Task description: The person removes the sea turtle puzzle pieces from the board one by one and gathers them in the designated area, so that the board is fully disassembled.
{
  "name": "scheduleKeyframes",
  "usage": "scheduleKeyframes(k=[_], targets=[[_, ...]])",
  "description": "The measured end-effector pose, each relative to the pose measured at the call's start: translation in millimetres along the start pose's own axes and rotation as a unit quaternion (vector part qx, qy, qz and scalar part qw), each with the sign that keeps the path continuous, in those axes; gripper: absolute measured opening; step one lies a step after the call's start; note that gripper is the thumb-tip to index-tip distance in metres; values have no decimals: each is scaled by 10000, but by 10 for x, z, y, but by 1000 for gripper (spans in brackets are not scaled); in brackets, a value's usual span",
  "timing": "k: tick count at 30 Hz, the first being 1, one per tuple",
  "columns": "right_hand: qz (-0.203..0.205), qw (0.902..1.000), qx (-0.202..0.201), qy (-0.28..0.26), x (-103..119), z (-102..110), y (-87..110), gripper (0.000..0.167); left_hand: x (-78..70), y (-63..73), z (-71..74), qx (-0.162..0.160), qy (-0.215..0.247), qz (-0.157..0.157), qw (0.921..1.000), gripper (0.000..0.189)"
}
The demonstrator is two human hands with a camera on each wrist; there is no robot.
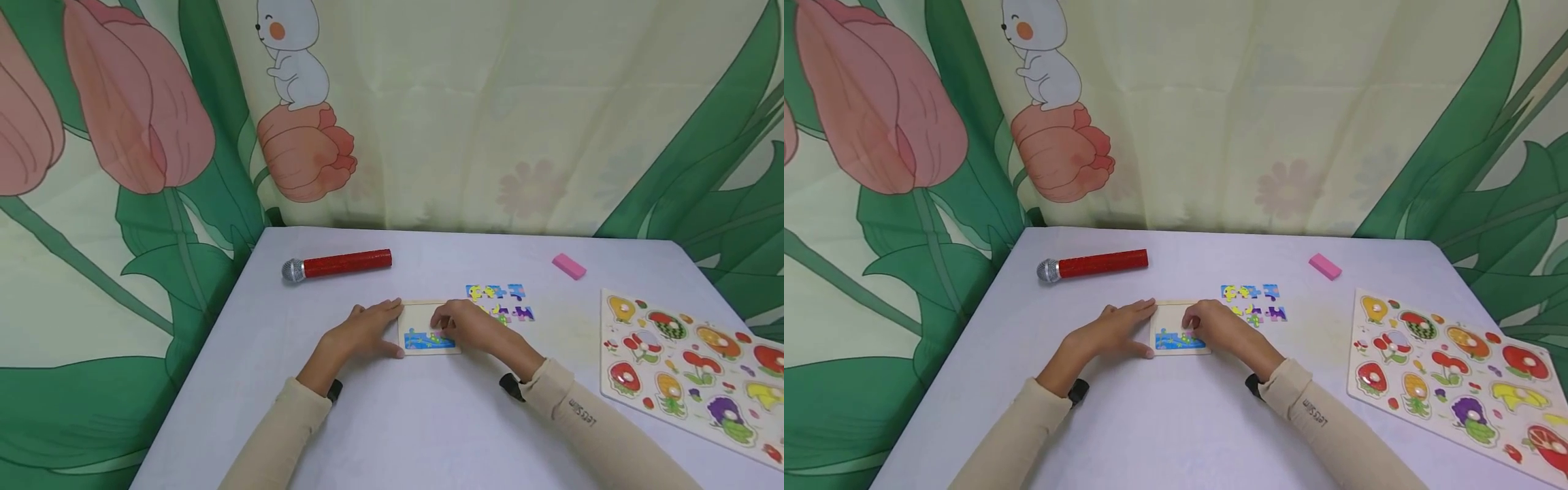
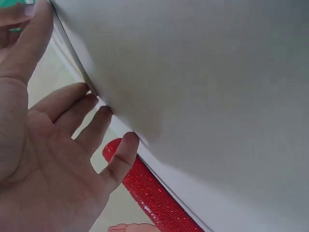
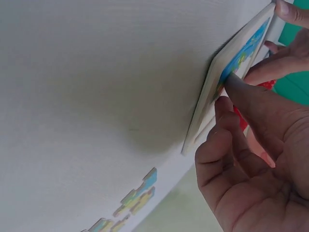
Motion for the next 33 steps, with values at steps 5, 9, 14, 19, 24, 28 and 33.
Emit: scheduleKeyframes(k=[5, 9, 14, 19, 24, 28, 33], targets=[[-71, 9999, 80, 30, 38, -40, -36, 20, -2, -12, 25, -3, 91, 100, 9999, 94], [100, 9999, 11, 50, 130, -97, -90, 19, -11, -18, 32, -30, 53, 115, 9999, 94], [374, 9993, 23, 8, 233, -188, -155, 23, -22, -10, 40, -37, -68, 77, 9999, 92], [495, 9988, -56, -28, 259, -217, -173, 25, -28, -5, 50, -41, -27, 35, 10000, 92], [371, 9990, -90, -212, 245, -220, -172, 26, -37, 1, 77, -96, 16, 6, 10000, 92], [359, 9990, -80, -271, 249, -231, -170, 27, -48, 15, 81, -92, 86, -10, 9999, 92], [356, 9982, -69, -469, 250, -238, -152, 27, -51, 20, 70, -51, 132, -1, 9999, 92]])
Point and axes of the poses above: each hand's wrist, its own y-axis away from the middle knuckle, its own z-axis out of the back of the hand, x = y × z, the point moved 10 cm from there along -y, towards the middle knuckle, and after that the axes turned 2 degrees about z, right-handed, at the moved point
